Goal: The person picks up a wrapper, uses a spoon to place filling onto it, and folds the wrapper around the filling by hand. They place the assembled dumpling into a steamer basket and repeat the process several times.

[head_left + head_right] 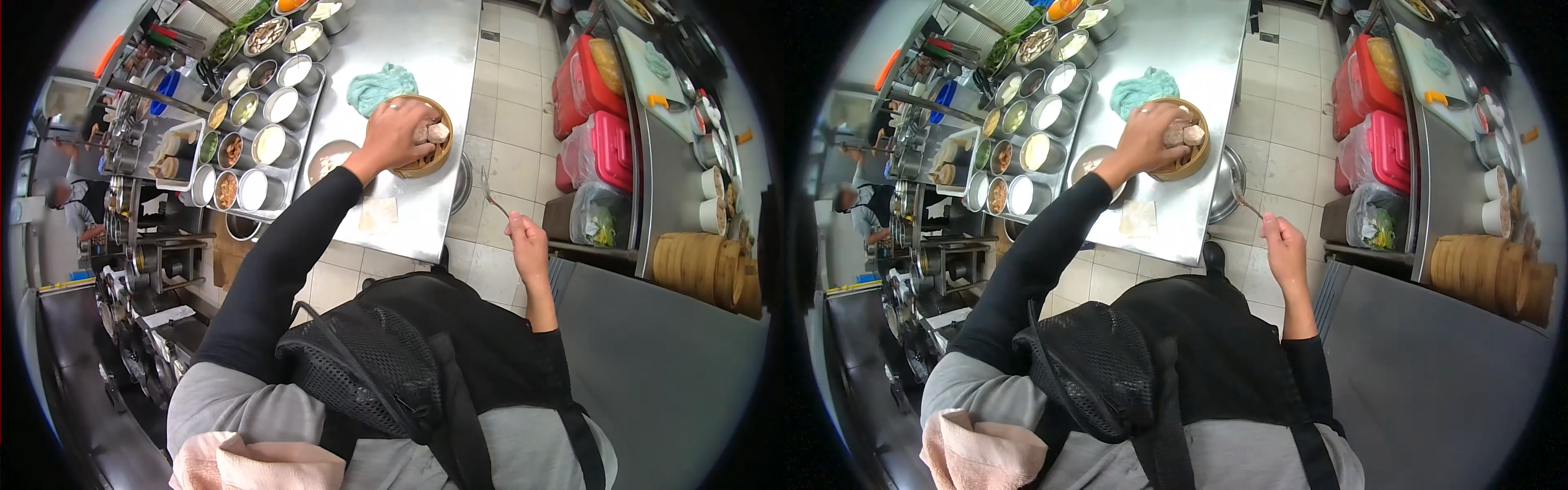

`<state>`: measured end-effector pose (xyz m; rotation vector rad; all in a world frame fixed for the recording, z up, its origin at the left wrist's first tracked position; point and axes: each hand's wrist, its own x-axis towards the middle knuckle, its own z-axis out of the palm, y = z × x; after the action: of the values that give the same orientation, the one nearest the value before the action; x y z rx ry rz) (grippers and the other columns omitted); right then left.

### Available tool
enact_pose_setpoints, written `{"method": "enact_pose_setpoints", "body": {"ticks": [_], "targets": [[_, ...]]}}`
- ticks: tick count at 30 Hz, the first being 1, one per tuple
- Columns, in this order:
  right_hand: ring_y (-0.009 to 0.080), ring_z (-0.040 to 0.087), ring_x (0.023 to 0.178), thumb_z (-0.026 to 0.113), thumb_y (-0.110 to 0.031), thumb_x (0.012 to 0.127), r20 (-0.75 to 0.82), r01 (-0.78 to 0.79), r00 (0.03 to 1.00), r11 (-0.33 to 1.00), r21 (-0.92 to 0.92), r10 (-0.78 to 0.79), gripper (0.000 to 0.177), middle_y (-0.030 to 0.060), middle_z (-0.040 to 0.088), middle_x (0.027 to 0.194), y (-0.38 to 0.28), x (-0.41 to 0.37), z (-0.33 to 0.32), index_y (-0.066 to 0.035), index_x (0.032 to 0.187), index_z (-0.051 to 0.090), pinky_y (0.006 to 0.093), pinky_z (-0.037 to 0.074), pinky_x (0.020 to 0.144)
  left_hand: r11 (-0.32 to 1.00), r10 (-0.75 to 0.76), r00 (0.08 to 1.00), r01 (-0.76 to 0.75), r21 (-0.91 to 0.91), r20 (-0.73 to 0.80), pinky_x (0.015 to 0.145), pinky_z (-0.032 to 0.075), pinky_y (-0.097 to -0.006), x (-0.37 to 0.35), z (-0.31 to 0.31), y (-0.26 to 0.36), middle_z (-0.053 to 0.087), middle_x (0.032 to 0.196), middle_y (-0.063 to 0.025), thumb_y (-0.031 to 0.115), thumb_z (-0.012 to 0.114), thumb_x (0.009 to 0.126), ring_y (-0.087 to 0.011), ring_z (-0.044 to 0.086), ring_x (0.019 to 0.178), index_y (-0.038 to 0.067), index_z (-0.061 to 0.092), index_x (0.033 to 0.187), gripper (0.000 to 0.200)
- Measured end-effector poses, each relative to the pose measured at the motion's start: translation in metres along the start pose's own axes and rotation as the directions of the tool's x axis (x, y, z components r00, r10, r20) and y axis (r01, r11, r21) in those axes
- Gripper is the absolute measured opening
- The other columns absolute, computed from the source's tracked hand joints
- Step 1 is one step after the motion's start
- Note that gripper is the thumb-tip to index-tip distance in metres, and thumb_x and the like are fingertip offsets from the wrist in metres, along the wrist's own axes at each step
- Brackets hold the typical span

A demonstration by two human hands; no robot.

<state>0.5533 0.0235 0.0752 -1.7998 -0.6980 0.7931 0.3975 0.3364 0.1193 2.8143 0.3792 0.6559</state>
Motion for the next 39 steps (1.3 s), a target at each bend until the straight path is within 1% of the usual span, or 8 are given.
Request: {"method": "enact_pose_setpoints", "body": {"ticks": [2, 6, 10, 14, 18, 20, 26, 39], "targets": [[0.0082, 0.044, 0.066, 0.057, -0.042, 0.106, -0.001, -0.012, 1.000, 1.000, 0.017, 0.012, 0.051, -0.0021, 0.051, 0.067, 0.005, 0.001, -0.002, -0.002, 0.074, 0.061, 0.0278, 0.038, 0.062, 0.959, -0.254, 0.967, 0.247, 0.137, 0.033, 0.093, 0.041, -0.0427, -0.010, -0.005, -0.002, 0.066, 0.116, -0.0057, 0.035, 0.082, 0.072, -0.0282, 0.060, 0.108, 0.016, 0.068, 0.115, 0.049], [0.0065, 0.040, 0.065, 0.056, -0.040, 0.107, 0.010, 0.023, 1.000, 1.000, -0.008, -0.023, 0.048, -0.0041, 0.048, 0.067, 0.018, 0.008, 0.000, -0.003, 0.077, 0.062, 0.0267, 0.035, 0.060, 0.933, -0.311, 0.949, 0.296, 0.205, 0.044, 0.092, 0.042, -0.0441, -0.020, -0.007, -0.006, 0.065, 0.118, -0.0063, 0.036, 0.083, 0.072, -0.0294, 0.059, 0.107, 0.015, 0.068, 0.113, 0.049], [0.0046, 0.037, 0.064, 0.054, -0.036, 0.108, 0.072, -0.018, 0.997, 0.999, 0.042, 0.015, 0.041, -0.0055, 0.043, 0.066, 0.011, 0.013, 0.002, -0.004, 0.082, 0.062, 0.0249, 0.032, 0.058, 0.958, -0.274, 0.923, 0.237, -0.162, -0.268, 0.082, 0.050, -0.0390, -0.060, -0.059, -0.028, 0.067, 0.103, -0.0099, 0.026, 0.080, 0.080, -0.0297, 0.063, 0.095, 0.006, 0.070, 0.101, 0.031], [0.0033, 0.040, 0.062, 0.054, -0.026, 0.108, 0.161, 0.096, 0.982, 0.995, 0.017, -0.097, 0.027, -0.0058, 0.044, 0.068, -0.017, 0.005, 0.013, -0.004, 0.095, 0.063, 0.0238, 0.034, 0.055, 0.814, -0.577, 0.813, 0.564, -0.137, -0.080, 0.066, 0.052, -0.0340, -0.148, -0.094, -0.026, 0.066, 0.090, -0.0125, 0.017, 0.076, 0.085, -0.0254, 0.064, 0.074, 0.004, 0.071, 0.099, 0.020], [0.0047, 0.046, 0.064, 0.054, -0.026, 0.108, 0.356, 0.076, 0.929, 0.993, 0.091, -0.104, 0.025, -0.0035, 0.052, 0.076, -0.028, 0.009, 0.047, -0.004, 0.100, 0.063, 0.0212, 0.040, 0.059, 0.809, -0.493, 0.844, 0.534, -0.244, 0.213, 0.069, 0.055, -0.0369, -0.203, -0.052, 0.046, 0.068, 0.090, -0.0093, 0.012, 0.072, 0.087, -0.0265, 0.067, 0.078, 0.008, 0.074, 0.099, 0.013], [0.0051, 0.048, 0.065, 0.054, -0.025, 0.108, 0.380, 0.135, 0.915, 0.990, 0.036, -0.138, 0.024, -0.0029, 0.054, 0.078, -0.028, 0.007, 0.066, -0.004, 0.100, 0.063, 0.0211, 0.042, 0.060, 0.957, -0.275, 0.955, 0.284, -0.067, 0.114, 0.073, 0.054, -0.0386, -0.210, -0.035, 0.054, 0.068, 0.093, -0.0072, 0.012, 0.072, 0.084, -0.0276, 0.065, 0.082, 0.008, 0.074, 0.098, 0.015], [0.0093, 0.054, 0.069, 0.056, -0.026, 0.106, 0.398, 0.106, 0.912, 0.994, -0.001, -0.097, 0.026, 0.0011, 0.059, 0.075, -0.027, -0.009, 0.111, -0.003, 0.097, 0.064, 0.0263, 0.045, 0.065, 0.988, -0.140, 0.989, 0.142, -0.056, 0.039, 0.075, 0.054, -0.0400, -0.226, -0.016, 0.038, 0.067, 0.090, -0.0049, 0.013, 0.072, 0.080, -0.0276, 0.065, 0.082, 0.008, 0.073, 0.089, 0.010], [0.0052, 0.049, 0.066, 0.060, -0.026, 0.105, 0.282, -0.097, 0.958, 0.983, 0.157, 0.049, 0.025, -0.0029, 0.056, 0.075, -0.031, -0.052, 0.154, -0.005, 0.093, 0.059, 0.0229, 0.043, 0.061, 0.847, -0.424, 0.894, 0.447, -0.287, 0.143, 0.075, 0.055, -0.0368, -0.208, -0.027, 0.029, 0.071, 0.088, -0.0124, 0.016, 0.068, 0.088, -0.0277, 0.069, 0.081, 0.001, 0.072, 0.085, 0.015]]}}
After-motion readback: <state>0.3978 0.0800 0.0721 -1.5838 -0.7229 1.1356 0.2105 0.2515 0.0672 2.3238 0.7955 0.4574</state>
